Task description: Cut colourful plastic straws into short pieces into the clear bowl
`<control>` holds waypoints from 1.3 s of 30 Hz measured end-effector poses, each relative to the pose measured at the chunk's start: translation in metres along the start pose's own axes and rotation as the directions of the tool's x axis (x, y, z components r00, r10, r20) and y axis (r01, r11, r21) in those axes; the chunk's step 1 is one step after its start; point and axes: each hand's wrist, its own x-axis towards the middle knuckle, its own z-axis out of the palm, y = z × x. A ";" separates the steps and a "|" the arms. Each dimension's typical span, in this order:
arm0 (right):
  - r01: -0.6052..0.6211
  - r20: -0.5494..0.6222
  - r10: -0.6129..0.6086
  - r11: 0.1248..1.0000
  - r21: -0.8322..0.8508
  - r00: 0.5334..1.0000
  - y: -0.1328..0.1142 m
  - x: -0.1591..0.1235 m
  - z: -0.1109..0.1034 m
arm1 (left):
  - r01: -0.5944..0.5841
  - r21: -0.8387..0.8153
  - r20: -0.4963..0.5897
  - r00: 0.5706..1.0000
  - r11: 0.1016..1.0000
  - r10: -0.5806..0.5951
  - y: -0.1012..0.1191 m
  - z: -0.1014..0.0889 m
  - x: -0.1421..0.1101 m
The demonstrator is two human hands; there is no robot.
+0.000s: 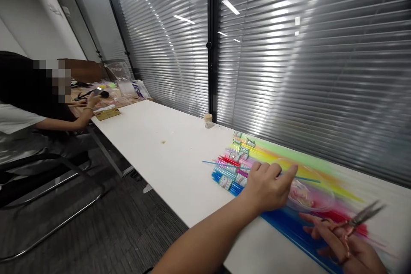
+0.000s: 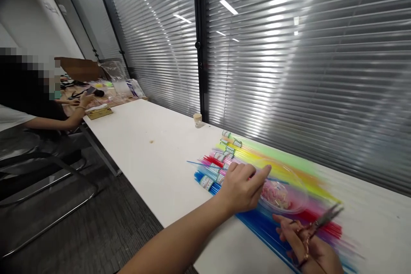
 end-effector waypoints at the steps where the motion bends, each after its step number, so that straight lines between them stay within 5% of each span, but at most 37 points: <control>1: -0.025 0.037 0.024 0.999 0.030 0.999 -0.005 -0.003 -0.001 | -0.006 -0.024 0.007 1.000 1.000 0.006 0.000 0.000 0.000; 11: 0.062 0.256 -0.074 0.997 0.055 0.964 -0.049 -0.020 0.019 | -0.152 -0.131 -0.125 0.983 0.980 0.136 -0.003 0.004 0.013; 39: -0.046 0.218 0.028 0.996 0.075 0.975 -0.046 -0.013 0.012 | -0.278 -0.104 -0.212 0.944 0.955 0.252 -0.001 0.006 0.018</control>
